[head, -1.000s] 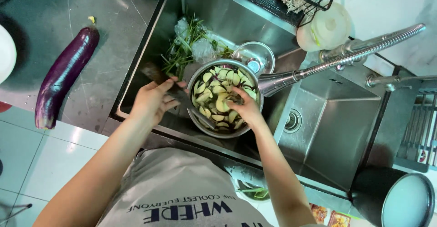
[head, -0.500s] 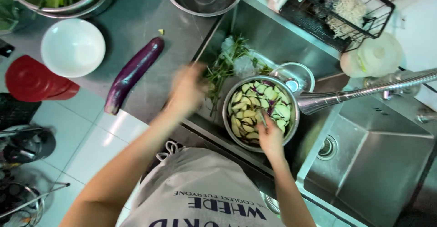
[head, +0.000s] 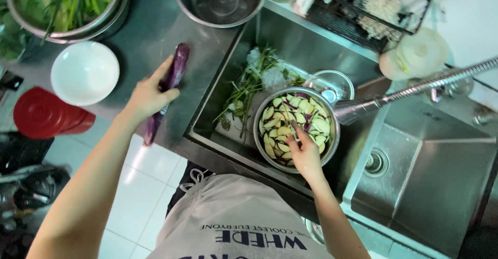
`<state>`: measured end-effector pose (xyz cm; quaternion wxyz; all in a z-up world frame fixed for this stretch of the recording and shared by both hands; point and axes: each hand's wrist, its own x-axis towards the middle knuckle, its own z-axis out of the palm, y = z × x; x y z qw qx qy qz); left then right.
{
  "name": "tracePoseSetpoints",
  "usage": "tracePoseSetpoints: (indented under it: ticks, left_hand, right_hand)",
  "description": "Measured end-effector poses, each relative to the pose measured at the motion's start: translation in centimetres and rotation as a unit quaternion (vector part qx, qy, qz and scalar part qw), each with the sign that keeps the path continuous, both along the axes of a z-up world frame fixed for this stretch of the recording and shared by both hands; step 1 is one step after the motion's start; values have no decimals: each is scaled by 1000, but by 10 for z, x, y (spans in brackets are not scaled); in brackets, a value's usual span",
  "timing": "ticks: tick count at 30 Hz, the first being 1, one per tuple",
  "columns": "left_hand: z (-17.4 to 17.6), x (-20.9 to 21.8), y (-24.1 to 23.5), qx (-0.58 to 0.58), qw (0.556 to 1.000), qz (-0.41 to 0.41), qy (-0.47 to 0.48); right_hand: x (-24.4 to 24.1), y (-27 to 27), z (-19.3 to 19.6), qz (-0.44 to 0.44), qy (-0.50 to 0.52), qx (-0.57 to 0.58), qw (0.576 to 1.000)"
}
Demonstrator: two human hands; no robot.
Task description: The recorder is peeling, cutting, and washing eggplants in a kitchen sink area.
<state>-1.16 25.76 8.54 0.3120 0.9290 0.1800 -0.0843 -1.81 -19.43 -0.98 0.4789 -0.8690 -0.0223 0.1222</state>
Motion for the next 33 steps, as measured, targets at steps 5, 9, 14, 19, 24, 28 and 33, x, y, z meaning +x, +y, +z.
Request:
tracePoseSetpoints:
  ticks: [5, 9, 14, 19, 24, 28, 33]
  left_hand:
    - [47, 20, -86, -452, 886, 62, 83]
    - [24, 28, -140, -399, 912, -7, 92]
    - [11, 23, -187, -210, 958, -175, 89]
    - [17, 16, -213, -146, 960, -214, 110]
    - [2, 7, -211, -85, 955, -281, 45]
    - [6, -5, -218, -35, 942, -333, 24]
    - [4, -12, -227, -74, 930, -359, -2]
  right_hand:
    - [-7, 21, 48, 24, -36, 88, 995]
    - [-10, 37, 108, -14, 153, 153, 976]
    - [-20, 33, 109, 37, -151, -5, 988]
    - [-28, 32, 105, -70, 18, -75, 995]
    - [-29, 29, 36, -91, -30, 233, 968]
    - [-13, 23, 16, -111, 17, 275, 955]
    - [7, -9, -16, -249, 309, 412, 820]
